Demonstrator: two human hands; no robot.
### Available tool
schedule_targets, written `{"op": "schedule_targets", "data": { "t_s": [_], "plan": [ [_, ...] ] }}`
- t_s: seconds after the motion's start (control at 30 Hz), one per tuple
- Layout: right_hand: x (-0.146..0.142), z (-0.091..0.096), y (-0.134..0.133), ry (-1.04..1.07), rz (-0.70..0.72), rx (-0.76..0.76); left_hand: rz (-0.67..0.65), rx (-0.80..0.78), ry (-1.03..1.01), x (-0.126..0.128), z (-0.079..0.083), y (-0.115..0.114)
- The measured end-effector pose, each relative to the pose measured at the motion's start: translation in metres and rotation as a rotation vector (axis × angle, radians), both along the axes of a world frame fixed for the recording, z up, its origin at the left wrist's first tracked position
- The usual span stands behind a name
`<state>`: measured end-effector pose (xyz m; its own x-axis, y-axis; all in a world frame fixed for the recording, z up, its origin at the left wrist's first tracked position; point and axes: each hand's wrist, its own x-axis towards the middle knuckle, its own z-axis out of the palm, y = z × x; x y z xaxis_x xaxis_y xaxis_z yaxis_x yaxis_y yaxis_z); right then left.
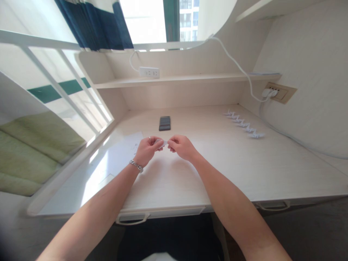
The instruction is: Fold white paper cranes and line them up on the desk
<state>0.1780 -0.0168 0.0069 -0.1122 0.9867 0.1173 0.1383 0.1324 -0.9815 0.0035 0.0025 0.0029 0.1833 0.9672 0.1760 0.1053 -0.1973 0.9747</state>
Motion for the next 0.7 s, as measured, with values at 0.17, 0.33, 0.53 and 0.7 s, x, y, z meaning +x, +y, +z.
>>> {"op": "schedule_targets", "data": {
  "t_s": [0.17,0.33,0.53,0.7],
  "plan": [
    [-0.0017,-0.0023,-0.0012,-0.093,-0.037,0.116,-0.038,0.008,-0.042,0.0008,-0.0005,-0.0002],
    [-0.0015,-0.0011,-0.0028,-0.073,0.011,0.062,-0.02,0.122,0.091,-0.0023,-0.0044,0.0007],
    [-0.0023,-0.0002,-0.0045,-0.229,-0.023,0.137,-0.075,0.136,0.22,-0.0015,-0.0067,-0.0005],
    [0.0007,0.0025,-0.0027,-0.164,-0.02,0.081,-0.078,0.025,0.073,0.0018,0.0,-0.0019]
  ]
}}
